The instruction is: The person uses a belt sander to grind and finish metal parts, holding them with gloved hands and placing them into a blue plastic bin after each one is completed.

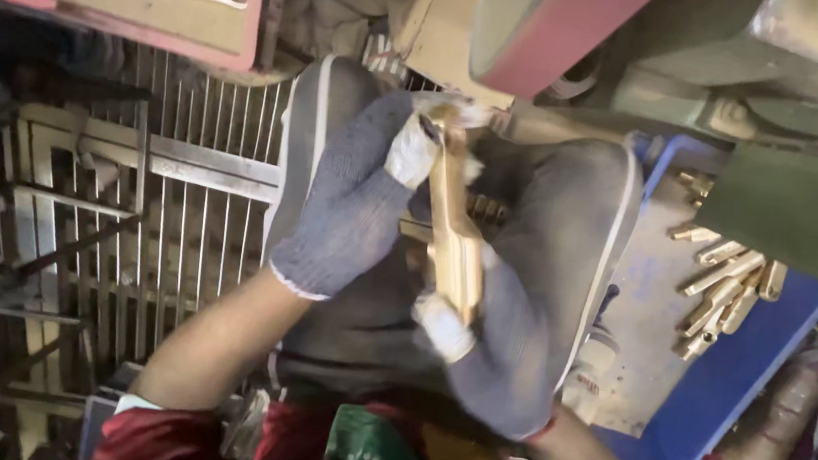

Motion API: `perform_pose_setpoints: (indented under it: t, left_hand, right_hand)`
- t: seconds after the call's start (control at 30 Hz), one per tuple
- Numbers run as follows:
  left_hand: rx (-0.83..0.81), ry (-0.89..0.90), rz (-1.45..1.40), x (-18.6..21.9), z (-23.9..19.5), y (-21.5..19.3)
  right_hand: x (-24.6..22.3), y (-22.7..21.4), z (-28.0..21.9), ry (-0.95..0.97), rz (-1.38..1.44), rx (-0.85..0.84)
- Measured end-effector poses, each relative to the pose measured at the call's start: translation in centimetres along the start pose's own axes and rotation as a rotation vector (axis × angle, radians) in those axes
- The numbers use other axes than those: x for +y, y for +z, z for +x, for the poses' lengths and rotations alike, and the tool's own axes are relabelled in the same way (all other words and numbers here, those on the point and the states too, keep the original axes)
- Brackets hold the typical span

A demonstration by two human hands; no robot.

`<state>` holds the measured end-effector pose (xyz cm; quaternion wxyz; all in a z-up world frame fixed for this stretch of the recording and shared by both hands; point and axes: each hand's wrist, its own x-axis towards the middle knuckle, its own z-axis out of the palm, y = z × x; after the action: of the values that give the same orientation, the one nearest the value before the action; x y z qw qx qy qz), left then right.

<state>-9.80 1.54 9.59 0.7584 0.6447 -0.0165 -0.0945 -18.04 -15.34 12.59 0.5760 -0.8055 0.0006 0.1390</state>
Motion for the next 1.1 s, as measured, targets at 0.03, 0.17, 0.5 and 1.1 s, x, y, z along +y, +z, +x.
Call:
perform_pose_setpoints:
  t: [0.03, 0.17, 0.5, 1.1]
  left_hand:
    - [-0.095, 0.039, 0.017, 0.9, -0.5, -0.2]
    - [-0.347, 0.117, -0.007, 3.0, -1.5, -1.0]
    - [-0.39, 0.064, -0.289, 2.5, -3.6, -1.0]
    - [-0.011, -0.293, 0.086, -7.4, 4.4, -1.1]
  right_hand:
    - [-0.1, 1.2, -1.3, -0.157, -0.256, 0.11]
    - [-0.2, 3.5, -5.3, -0.23, -0.357, 0.223]
    - [1.0, 2.4, -6.3, -0.147, 0.036, 0.184]
    - [7.1, -5.2, 9.9, 0.027, 0.256, 0.169]
